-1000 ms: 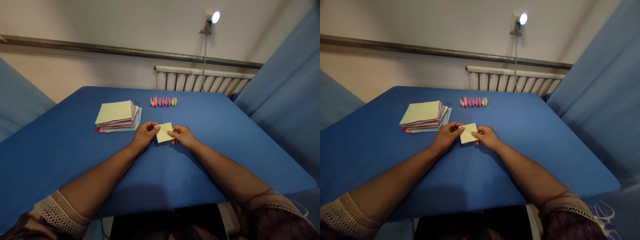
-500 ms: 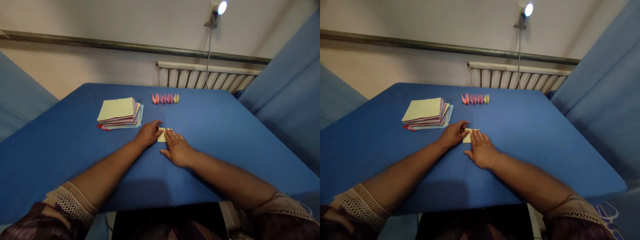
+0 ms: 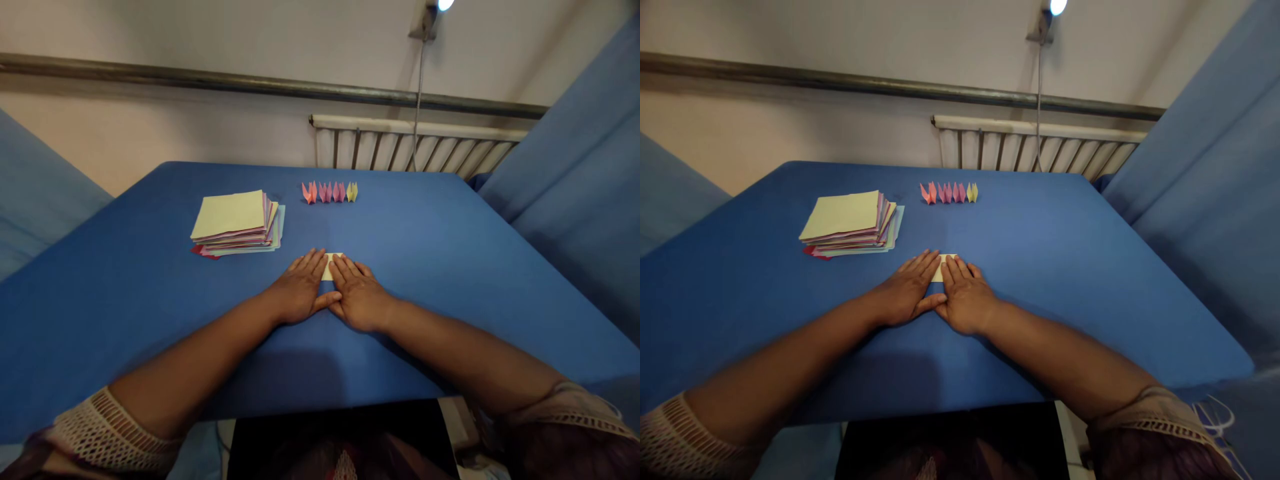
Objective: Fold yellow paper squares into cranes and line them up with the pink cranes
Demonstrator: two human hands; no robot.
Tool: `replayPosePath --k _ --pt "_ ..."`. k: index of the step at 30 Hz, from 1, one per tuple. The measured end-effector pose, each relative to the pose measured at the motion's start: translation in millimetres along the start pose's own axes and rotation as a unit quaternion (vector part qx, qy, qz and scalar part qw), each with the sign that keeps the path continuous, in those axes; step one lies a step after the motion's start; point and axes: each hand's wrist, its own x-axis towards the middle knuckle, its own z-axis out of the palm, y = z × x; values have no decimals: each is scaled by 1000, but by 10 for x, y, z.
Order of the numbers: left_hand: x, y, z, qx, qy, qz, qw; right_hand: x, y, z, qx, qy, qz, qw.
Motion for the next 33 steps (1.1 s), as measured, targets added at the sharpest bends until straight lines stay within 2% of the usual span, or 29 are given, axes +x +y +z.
replayPosePath --k 6,9,13,15,18,20,22,25,29,33 --pt "-301 -125 -144 47 -21 50 997 -31 -28 -73 -13 -20 4 1000" --pt "-368 -142 -248 86 -34 76 993 -25 -35 -93 -28 -18 -4 999" --pt "-306 -178 -298 88 -19 83 992 25 66 -118 -51 -29 39 997" --pt "-250 -207 -278 77 7 87 993 57 163 -153 -59 -29 75 995" --pt "-166 -235 -241 61 45 100 992 81 290 -241 -54 -13 88 995" --pt "-118 -245 -231 47 59 111 991 74 324 -299 -40 25 64 997" --pt "-85 -261 -234 30 61 118 991 62 313 -328 -12 64 7 998" --pt "-65 -307 -247 3 54 121 991 68 267 -292 35 68 -61 995" --pt "-65 -362 -252 -16 47 105 993 136 277 -207 55 54 -33 996" --pt "-24 -355 -259 -38 48 76 995 185 342 -216 80 47 4 996"
